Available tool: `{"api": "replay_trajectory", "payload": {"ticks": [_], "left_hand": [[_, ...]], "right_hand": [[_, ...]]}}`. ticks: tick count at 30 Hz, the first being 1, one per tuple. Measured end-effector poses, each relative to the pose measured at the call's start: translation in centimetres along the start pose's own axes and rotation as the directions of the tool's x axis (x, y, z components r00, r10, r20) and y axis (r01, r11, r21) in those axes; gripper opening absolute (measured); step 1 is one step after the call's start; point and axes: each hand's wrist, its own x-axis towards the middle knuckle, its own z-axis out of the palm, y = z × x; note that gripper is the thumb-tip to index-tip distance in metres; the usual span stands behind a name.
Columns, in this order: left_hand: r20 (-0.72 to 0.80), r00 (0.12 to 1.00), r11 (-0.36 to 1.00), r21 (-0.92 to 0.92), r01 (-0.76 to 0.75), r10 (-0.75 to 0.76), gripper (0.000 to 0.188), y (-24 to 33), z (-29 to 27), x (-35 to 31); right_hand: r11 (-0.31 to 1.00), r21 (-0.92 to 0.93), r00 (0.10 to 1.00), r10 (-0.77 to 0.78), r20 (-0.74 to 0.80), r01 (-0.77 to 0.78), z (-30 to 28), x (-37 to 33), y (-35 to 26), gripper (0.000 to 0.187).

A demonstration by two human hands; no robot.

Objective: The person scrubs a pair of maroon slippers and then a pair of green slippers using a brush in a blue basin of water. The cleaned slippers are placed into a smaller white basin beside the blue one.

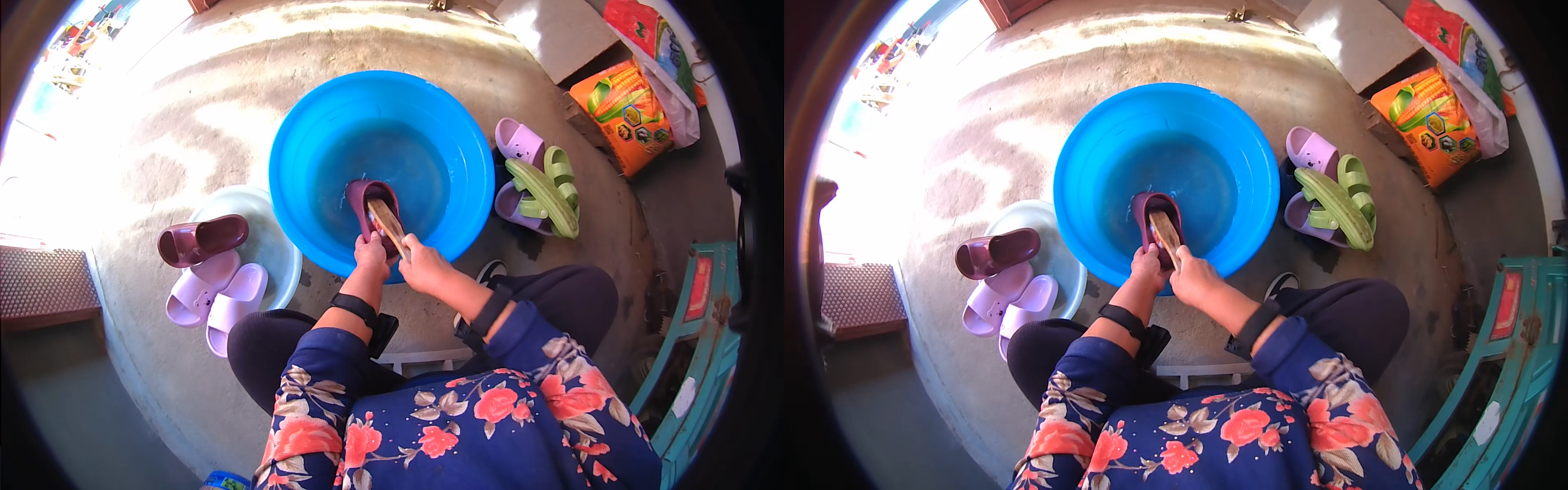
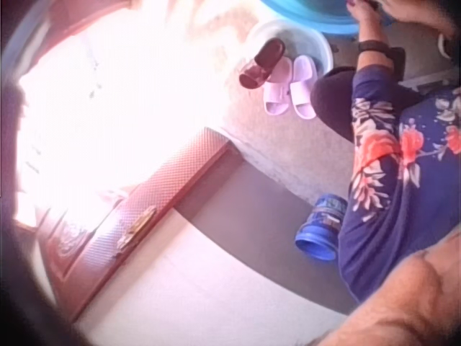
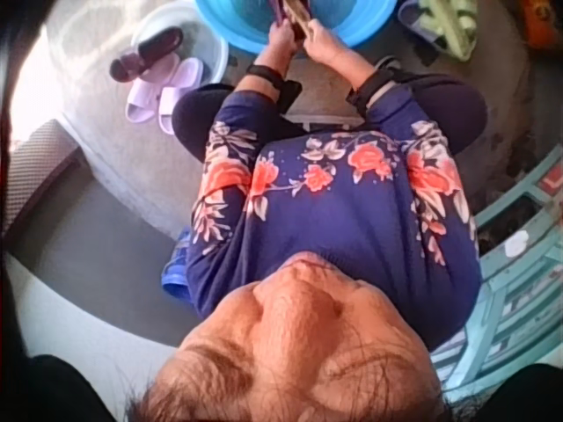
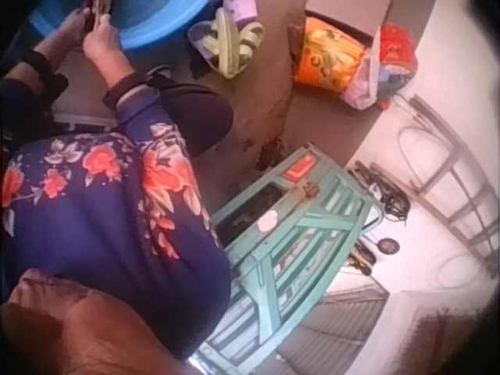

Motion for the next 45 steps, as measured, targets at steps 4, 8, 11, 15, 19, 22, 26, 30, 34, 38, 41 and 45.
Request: {"api": "replay_trajectory", "payload": {"ticks": [4,8,11,15,19,22,26,30,34,38,41,45], "left_hand": [[-0.101,0.992,0.995,0.061,-0.073,0.079,0.032,-0.6,0.3,0.3],[-0.203,0.973,0.990,0.107,-0.092,0.113,0.043,-0.9,0.5,0.7],[-0.219,0.944,0.954,0.223,-0.200,0.249,0.047,-1.4,0.9,0.8],[-0.154,0.911,0.835,0.479,-0.270,0.383,0.062,-1.2,1.1,1.0],[0.195,0.828,0.605,0.598,-0.525,0.525,0.055,-0.6,0.6,0.4],[0.081,0.813,0.600,0.633,-0.489,0.576,0.045,-0.3,0.0,0.4],[0.067,0.784,0.587,0.624,-0.516,0.618,0.046,-0.4,-0.8,1.5],[0.033,0.798,0.607,0.632,-0.483,0.601,0.045,-0.9,-0.9,2.4],[-0.008,0.818,0.663,0.590,-0.460,0.575,0.045,-0.9,-1.0,2.8],[-0.048,0.816,0.668,0.603,-0.436,0.576,0.046,-0.5,-0.9,2.6],[-0.065,0.813,0.693,0.564,-0.448,0.578,0.047,-0.5,-0.8,2.4],[-0.084,0.814,0.697,0.571,-0.433,0.575,0.047,-0.4,-0.5,2.1]], "right_hand": [[0.984,-0.105,0.989,0.139,-0.056,-0.144,1.2,3.8,1.8,0.033],[0.990,-0.099,0.995,0.099,0.002,-0.098,0.8,4.0,3.0,0.034],[0.996,0.084,1.000,0.004,0.010,-0.005,-1.3,2.8,3.4,0.034],[0.987,0.122,0.990,0.095,0.100,-0.107,-3.7,1.0,3.9,0.038],[1.000,0.013,1.000,-0.014,-0.001,0.014,-2.6,0.3,3.3,0.039],[0.987,-0.161,0.999,0.028,0.025,-0.024,-2.5,0.6,2.8,0.040],[0.932,-0.361,0.995,-0.067,-0.076,0.035,-3.8,0.8,2.2,0.036],[0.932,-0.361,0.999,-0.033,0.041,0.046,-4.8,0.9,1.6,0.030],[0.946,-0.323,0.998,0.045,0.054,-0.025,-5.5,1.7,1.9,0.030],[0.960,-0.281,0.992,0.038,0.119,-0.003,-7.2,2.6,3.3,0.034],[0.962,-0.271,0.973,0.059,0.222,0.003,-7.9,2.9,4.3,0.034],[0.914,-0.394,0.994,0.106,0.007,-0.095,-6.2,3.7,5.1,0.028]]}}
